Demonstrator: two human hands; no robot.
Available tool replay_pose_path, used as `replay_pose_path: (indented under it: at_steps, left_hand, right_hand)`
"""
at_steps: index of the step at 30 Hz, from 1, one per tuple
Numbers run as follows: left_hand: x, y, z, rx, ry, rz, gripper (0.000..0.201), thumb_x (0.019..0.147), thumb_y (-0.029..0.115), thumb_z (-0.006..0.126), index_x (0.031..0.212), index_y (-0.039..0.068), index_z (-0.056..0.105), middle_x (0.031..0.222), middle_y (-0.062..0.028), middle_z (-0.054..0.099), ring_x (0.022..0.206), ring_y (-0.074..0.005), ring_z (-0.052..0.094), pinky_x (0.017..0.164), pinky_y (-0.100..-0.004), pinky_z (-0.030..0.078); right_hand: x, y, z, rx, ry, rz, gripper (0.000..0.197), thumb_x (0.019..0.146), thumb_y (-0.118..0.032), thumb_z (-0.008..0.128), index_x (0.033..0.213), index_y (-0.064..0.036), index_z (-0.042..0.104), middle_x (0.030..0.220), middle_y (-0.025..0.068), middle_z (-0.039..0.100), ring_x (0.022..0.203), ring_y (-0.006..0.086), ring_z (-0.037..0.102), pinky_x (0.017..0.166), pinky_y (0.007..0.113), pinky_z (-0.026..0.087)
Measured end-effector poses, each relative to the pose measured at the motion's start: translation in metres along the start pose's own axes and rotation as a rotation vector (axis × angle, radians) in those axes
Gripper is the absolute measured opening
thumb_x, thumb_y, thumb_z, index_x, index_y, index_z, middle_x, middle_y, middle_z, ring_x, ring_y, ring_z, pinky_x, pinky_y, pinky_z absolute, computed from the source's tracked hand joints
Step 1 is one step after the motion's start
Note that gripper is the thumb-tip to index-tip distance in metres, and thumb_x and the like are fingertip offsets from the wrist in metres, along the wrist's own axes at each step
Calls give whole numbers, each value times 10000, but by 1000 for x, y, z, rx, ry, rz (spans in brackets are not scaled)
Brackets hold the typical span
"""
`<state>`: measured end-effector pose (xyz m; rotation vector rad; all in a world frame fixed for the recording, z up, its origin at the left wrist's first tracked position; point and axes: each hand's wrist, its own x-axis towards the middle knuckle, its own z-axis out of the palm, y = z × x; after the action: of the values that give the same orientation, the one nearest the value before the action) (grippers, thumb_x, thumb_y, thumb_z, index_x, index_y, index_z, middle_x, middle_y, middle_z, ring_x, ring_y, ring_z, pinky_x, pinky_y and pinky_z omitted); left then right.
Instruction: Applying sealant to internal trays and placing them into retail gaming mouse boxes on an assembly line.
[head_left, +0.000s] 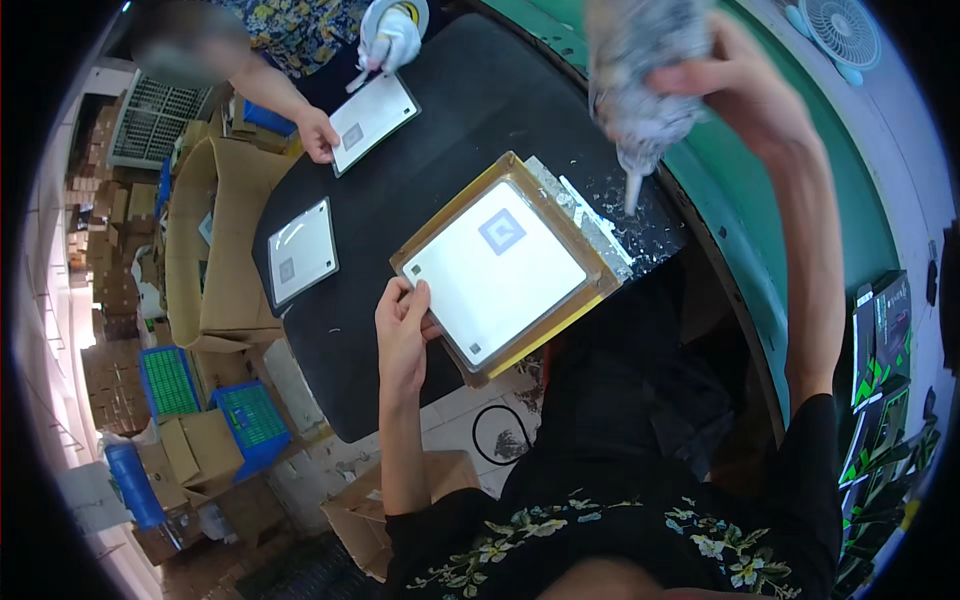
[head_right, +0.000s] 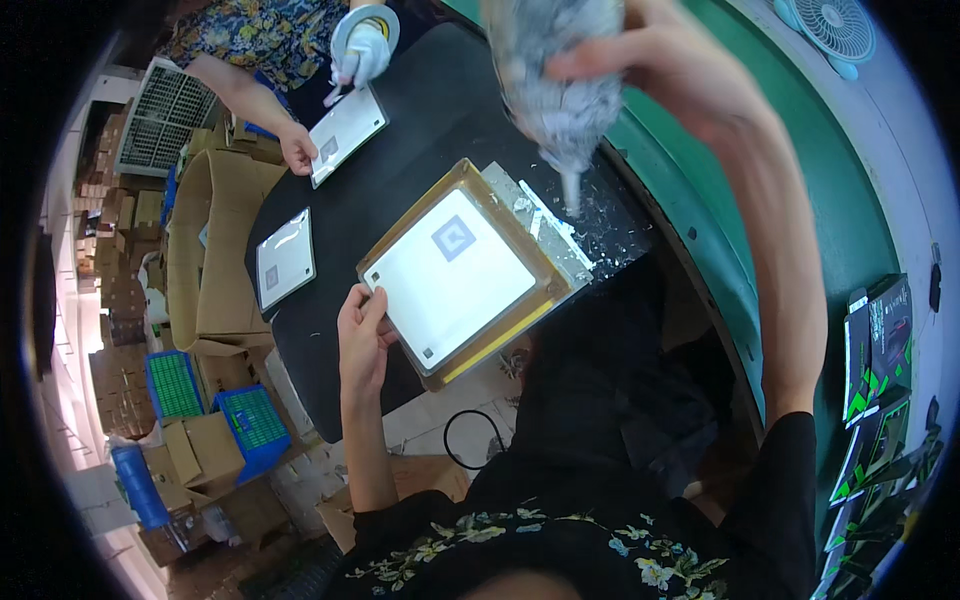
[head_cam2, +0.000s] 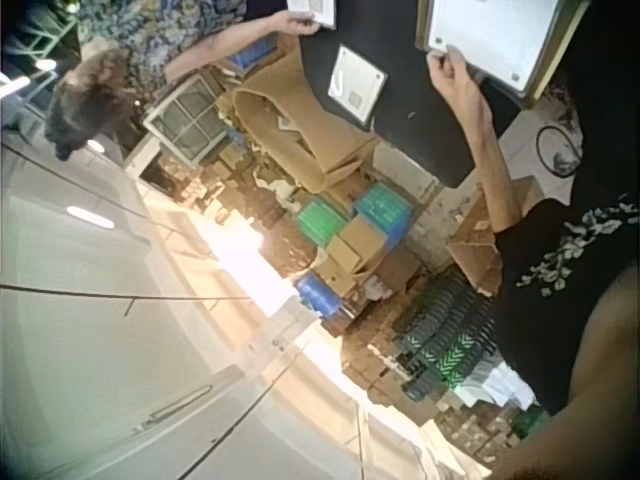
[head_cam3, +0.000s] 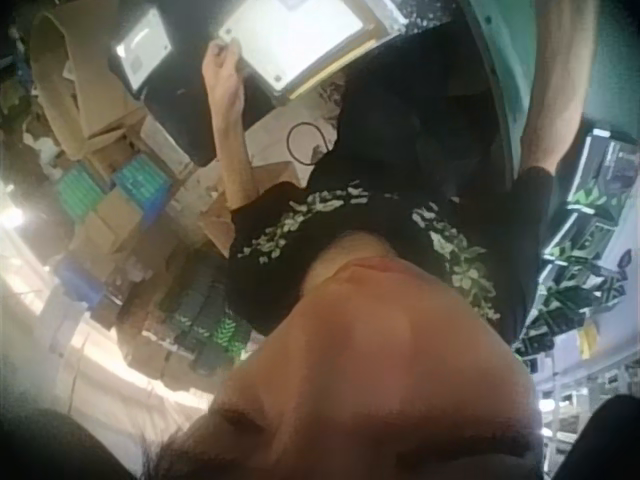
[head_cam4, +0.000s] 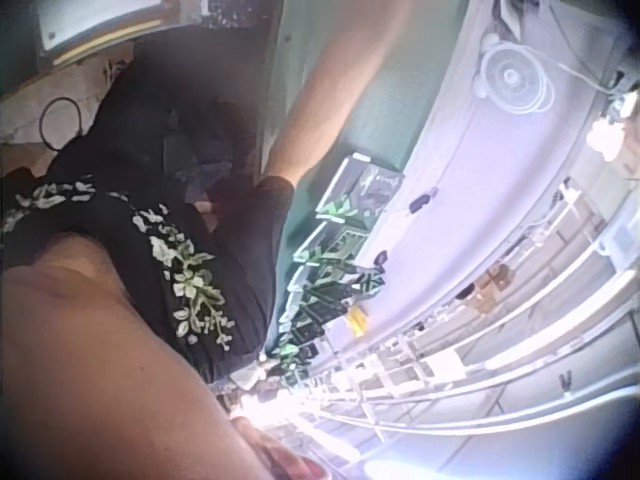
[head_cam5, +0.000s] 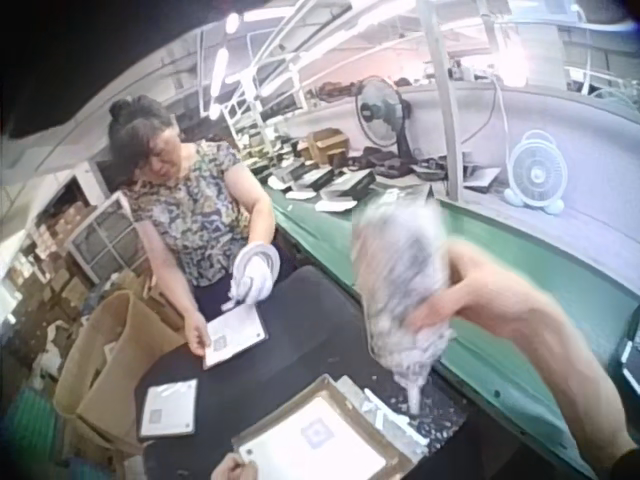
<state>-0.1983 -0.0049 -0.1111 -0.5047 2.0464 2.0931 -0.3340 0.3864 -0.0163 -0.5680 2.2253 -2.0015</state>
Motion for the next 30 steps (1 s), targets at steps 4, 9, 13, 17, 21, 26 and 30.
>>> replay_pose_path:
  at_steps: [4, 9, 13, 17, 21, 26, 30]
  left_hand:
    - [10, 0, -4, 87, -43, -34, 134, 1032, 206, 480, 981, 83, 494, 842, -29, 643, 684, -88, 672, 595, -222, 571]
    - [7, 1, -7, 79, -25, -26, 196, 1062, 259, 398, 1021, 77, 458, 842, -46, 652, 655, -85, 668, 565, -195, 553]
    - [9, 1, -4, 61, -36, -34, 185, 1062, 252, 398, 1025, 82, 458, 863, -54, 655, 661, -92, 675, 568, -199, 558]
    - [12, -5, -5, 38, -92, -6, 176, 1063, 235, 397, 1030, 73, 458, 864, -61, 657, 662, -94, 677, 568, -201, 564]
    - [6, 0, 2, 45, -29, -27, 175, 1055, 241, 425, 1047, 75, 480, 883, -31, 642, 650, -55, 650, 533, -174, 534]
    - [7, -7, -2, 58, -19, -13, 173, 1054, 240, 423, 1040, 77, 478, 855, -20, 631, 644, -49, 647, 529, -172, 536]
    - [6, 2, 3, 70, -27, 4, 163, 1061, 226, 394, 1034, 78, 456, 831, -36, 636, 616, -51, 641, 530, -183, 543]
  right_hand:
    - [-9, -40, 31, 568, -183, -203, 488, 1004, -429, 427, 1263, -48, 588, 1212, 173, 606, 1229, 298, 520, 1064, 424, 383]
    - [-24, 9, 111, 546, -29, -233, 761, 636, -27, 875, 1308, 1, 517, 1224, 104, 620, 1126, 188, 593, 1004, 350, 455]
    - [-15, 31, 144, 606, -89, -50, 782, 631, -8, 873, 1315, 0, 494, 1225, 87, 610, 1132, 180, 577, 1011, 345, 438]
    - [7, 45, 159, 596, -105, -11, 716, 661, 10, 846, 1289, 2, 503, 1176, 92, 641, 1113, 177, 595, 1005, 343, 447]
    - [22, 61, 162, 592, 53, -24, 616, 691, 4, 829, 1237, 5, 543, 1143, 94, 661, 1065, 174, 625, 973, 341, 475]
    - [-6, 37, 136, 426, 28, -140, 575, 708, -15, 826, 1227, 12, 580, 1111, 105, 675, 1056, 208, 640, 987, 373, 477]
    - [11, 45, 120, 334, 101, -31, 570, 708, -18, 821, 1221, 18, 575, 1094, 103, 679, 1040, 206, 643, 982, 371, 470]
